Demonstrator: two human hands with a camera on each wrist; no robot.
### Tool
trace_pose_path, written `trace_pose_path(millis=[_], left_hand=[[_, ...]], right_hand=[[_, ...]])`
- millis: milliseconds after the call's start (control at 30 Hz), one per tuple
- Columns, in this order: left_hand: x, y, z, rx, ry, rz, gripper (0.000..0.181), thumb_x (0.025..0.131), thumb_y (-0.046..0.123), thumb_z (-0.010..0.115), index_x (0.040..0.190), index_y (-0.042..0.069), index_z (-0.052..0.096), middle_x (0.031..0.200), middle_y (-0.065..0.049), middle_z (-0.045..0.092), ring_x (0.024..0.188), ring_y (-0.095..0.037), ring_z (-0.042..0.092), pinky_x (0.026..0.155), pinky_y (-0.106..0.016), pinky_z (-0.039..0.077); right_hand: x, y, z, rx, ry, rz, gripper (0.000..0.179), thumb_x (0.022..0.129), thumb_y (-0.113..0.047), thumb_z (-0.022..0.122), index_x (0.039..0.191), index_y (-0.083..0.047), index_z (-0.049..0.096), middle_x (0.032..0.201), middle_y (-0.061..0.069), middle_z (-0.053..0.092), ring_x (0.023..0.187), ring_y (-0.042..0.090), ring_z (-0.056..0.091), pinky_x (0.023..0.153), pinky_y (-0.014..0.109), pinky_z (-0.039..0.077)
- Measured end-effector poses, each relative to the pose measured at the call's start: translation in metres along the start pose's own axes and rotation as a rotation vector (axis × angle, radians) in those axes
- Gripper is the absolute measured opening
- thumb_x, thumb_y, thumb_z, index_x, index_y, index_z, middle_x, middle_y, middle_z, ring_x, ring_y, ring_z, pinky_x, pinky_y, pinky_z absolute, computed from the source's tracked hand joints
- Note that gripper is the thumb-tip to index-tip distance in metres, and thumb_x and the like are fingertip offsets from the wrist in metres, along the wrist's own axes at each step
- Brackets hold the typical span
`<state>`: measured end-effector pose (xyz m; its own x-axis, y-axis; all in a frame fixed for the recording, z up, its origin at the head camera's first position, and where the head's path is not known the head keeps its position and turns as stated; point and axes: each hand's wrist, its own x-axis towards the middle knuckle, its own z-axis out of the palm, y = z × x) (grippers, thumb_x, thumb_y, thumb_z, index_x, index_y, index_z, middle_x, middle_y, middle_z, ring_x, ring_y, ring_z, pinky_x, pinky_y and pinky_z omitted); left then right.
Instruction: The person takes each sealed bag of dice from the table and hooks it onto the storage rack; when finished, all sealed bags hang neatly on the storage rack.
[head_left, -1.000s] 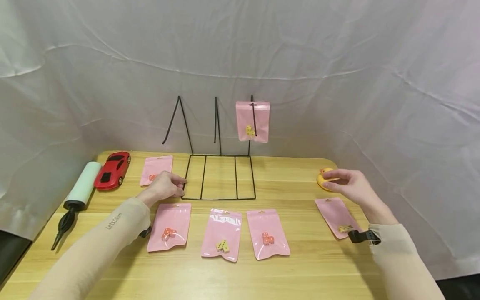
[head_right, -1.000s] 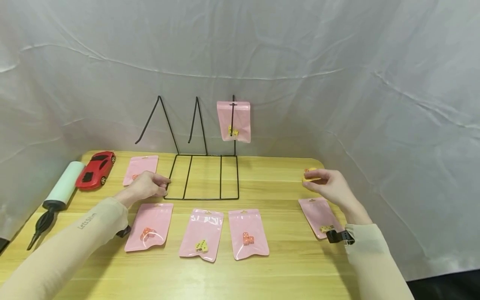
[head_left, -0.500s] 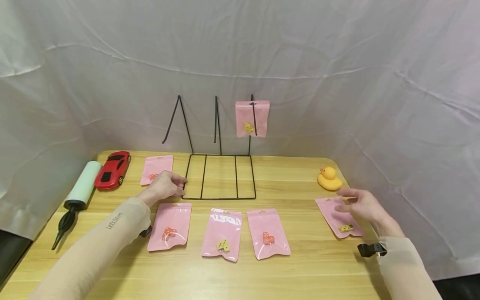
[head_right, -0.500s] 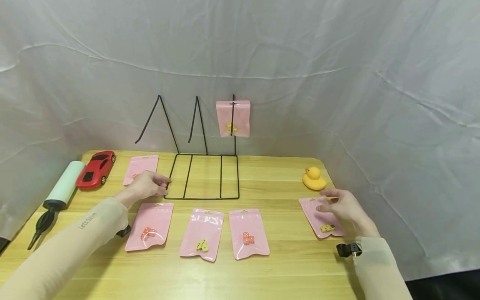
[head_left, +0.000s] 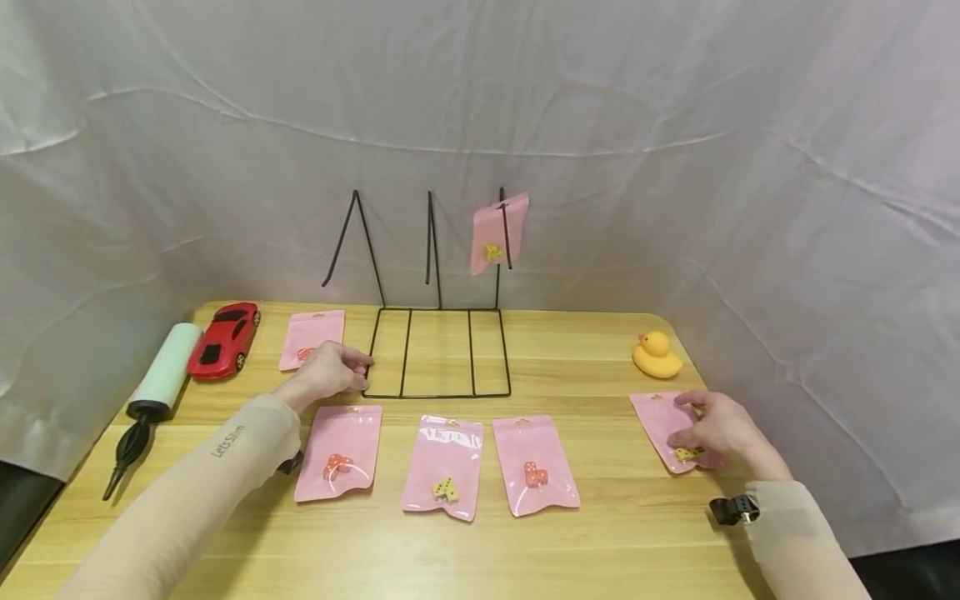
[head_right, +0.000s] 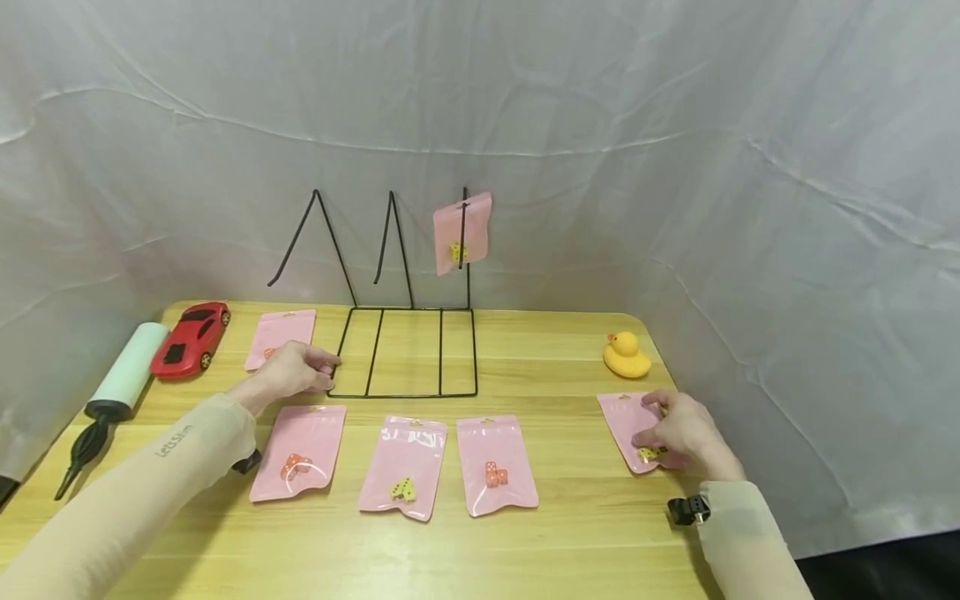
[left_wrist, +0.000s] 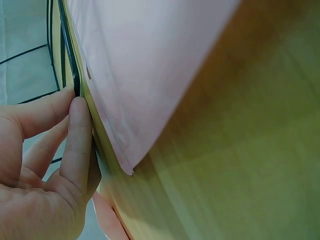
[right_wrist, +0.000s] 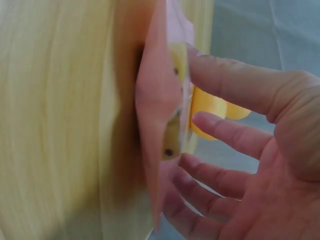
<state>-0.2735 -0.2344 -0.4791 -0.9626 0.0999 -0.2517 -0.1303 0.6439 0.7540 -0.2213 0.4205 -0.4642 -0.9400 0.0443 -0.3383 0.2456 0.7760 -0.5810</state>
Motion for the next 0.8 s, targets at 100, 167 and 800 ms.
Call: trace_pose_path(millis=[100,167,800], left_hand=[[0.0002,0.0004,0.0002,0.006,0.001,-0.003,0.052,0.093,0.006,0.088,0.143,0.000,0.075,0.104,-0.006,0.073,0.090,-0.016,0.061,0.074,-0.026,0.053],[0.0004,0.0008,0.0002,0.007,-0.003,0.001,0.052,0.093,0.006,0.087,0.143,0.000,0.075,0.103,-0.006,0.073,0.089,-0.016,0.061,0.074,-0.025,0.053],[0.0025,-0.0012,0.0006,-0.012,-0.015,0.018,0.052,0.091,0.003,0.087,0.142,-0.004,0.074,0.097,-0.003,0.073,0.084,-0.013,0.060,0.070,-0.023,0.054]], right_hand=[[0.0011,-0.0008,-0.0003,0.038,-0.018,0.035,0.091,0.082,-0.016,0.100,0.158,-0.001,0.051,0.138,0.033,0.054,0.087,0.023,0.072,0.065,0.043,0.066],[0.0015,-0.0015,-0.0005,0.040,-0.013,0.044,0.088,0.083,-0.015,0.099,0.156,-0.002,0.053,0.139,0.032,0.053,0.089,0.024,0.072,0.066,0.043,0.066],[0.0067,0.0023,-0.0059,-0.045,0.176,-0.095,0.042,0.092,-0.011,0.081,0.133,-0.002,0.076,0.122,0.022,0.074,0.096,0.027,0.065,0.075,0.030,0.052]])
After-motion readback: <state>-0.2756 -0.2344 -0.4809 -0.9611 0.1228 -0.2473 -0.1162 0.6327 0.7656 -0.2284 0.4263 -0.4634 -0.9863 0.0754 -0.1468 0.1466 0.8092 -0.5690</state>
